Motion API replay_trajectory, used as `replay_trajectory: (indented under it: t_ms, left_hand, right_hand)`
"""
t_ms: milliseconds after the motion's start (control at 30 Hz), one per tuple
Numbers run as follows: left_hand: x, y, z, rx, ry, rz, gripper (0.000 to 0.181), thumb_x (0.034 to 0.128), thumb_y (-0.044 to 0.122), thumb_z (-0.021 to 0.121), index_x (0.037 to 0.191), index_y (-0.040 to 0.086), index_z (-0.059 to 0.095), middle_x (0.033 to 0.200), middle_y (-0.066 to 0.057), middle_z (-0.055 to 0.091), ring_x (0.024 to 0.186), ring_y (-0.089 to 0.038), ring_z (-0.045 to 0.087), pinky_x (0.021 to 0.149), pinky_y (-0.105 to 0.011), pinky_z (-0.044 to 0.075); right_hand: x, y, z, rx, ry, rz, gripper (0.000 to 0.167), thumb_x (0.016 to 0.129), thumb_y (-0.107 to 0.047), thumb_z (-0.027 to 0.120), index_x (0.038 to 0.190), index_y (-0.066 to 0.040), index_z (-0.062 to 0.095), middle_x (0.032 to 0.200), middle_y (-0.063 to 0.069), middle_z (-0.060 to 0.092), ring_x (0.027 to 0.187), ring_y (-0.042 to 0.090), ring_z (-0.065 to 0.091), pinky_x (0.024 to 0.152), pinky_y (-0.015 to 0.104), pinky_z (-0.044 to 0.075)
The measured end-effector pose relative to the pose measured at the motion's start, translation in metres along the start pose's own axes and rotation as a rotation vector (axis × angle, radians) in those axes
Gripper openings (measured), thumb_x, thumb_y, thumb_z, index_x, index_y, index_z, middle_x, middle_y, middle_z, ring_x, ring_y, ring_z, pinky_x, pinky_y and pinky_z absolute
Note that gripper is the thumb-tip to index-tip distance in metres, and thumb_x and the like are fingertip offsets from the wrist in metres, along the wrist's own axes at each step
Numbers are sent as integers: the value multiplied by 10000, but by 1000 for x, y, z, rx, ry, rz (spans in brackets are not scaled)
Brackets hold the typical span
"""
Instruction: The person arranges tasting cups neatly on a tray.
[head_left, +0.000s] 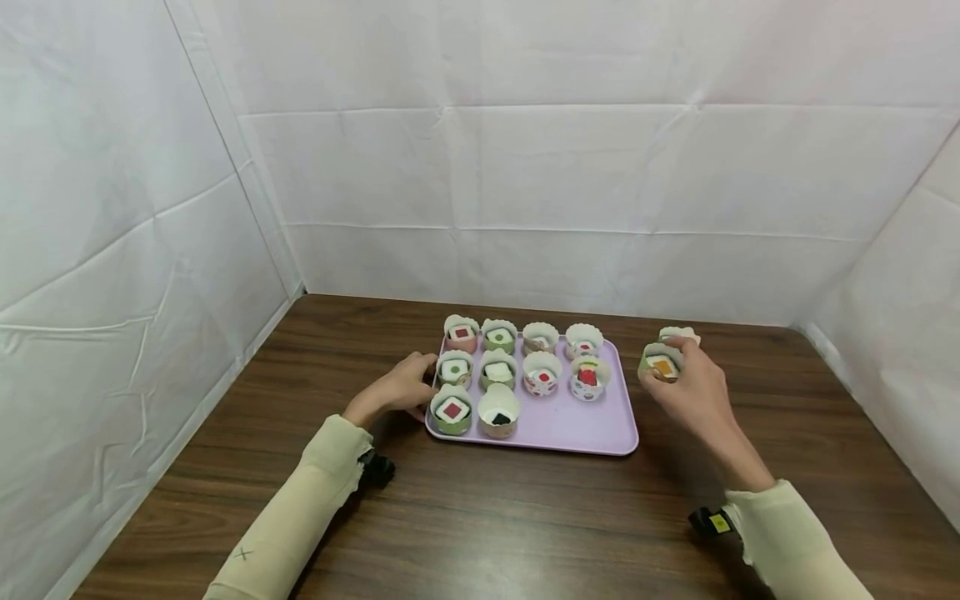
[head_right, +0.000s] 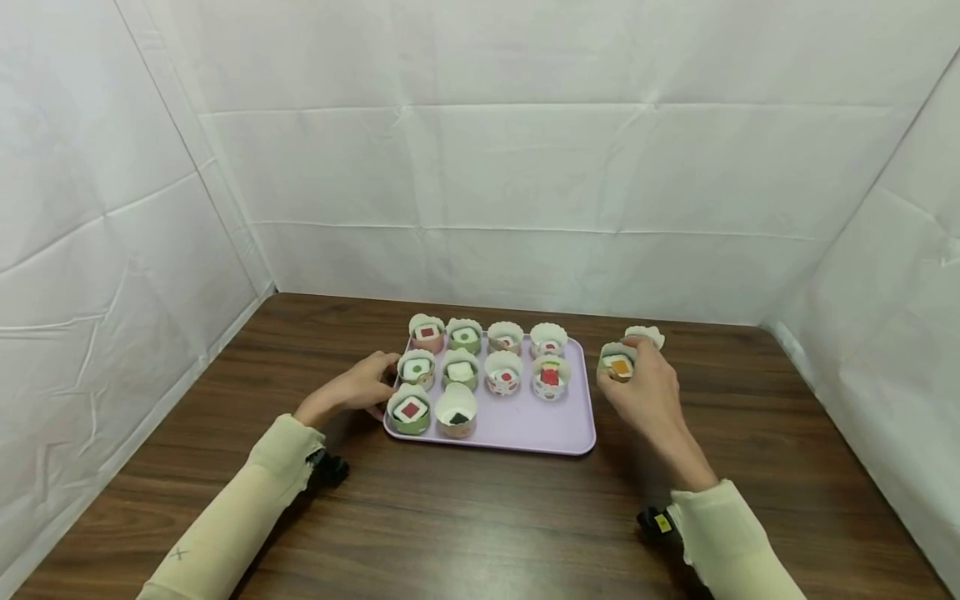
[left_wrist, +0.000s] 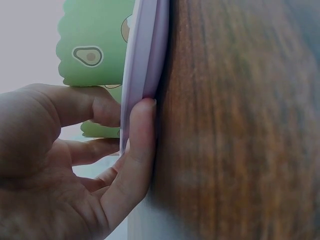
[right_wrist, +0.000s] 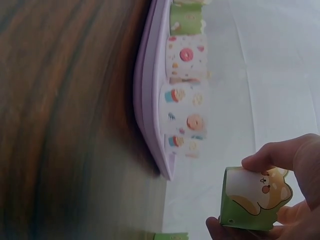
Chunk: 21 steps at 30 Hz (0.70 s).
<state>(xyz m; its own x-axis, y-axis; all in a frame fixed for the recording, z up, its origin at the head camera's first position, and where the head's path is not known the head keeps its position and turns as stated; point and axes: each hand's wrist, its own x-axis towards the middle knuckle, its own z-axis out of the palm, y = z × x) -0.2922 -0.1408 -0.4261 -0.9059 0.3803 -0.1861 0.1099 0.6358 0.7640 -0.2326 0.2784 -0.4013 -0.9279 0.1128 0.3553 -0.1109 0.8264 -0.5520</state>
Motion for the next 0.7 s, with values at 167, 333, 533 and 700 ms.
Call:
replay_trajectory:
  t_ms: [167,333,533,700]
  left_hand:
    - [0,0,0,7,-4,6,485,958,15,592,1428,-39,486,1311,-262,426,880,-308,628,591,-328,654]
    - [1,1,-1,8,-3,9,488,952,15,595,1426,-39,488,1314,-261,427,927,-316,620,590,-332,654]
    - [1,0,0,16,5,6,448,943,16,607,1379,-34,519,1309,-254,437,919,-318,628,580,-329,652]
    - [1,0,0,20,5,13,431,929,8,604,1351,-39,526,1298,-256,441,894,-310,632,578,-324,652]
  right_hand:
    - [-3,-8,5,17,-33,-9,634,861,-202,760,1397,34,517,1187,291,646,964,362,605,725,343,482]
    - [-5,-14,9,28,-34,-36,618,848,-181,764,1377,31,524,1164,281,653,934,335,597,700,309,465]
    - [-7,-20,12,32,-55,-82,603,850,-174,759,1372,26,536,1184,253,653,939,317,582,717,326,458]
    - [-9,-26,13,38,-82,-118,585,861,-163,756,1368,28,537,1248,241,629,1020,332,582,789,381,470]
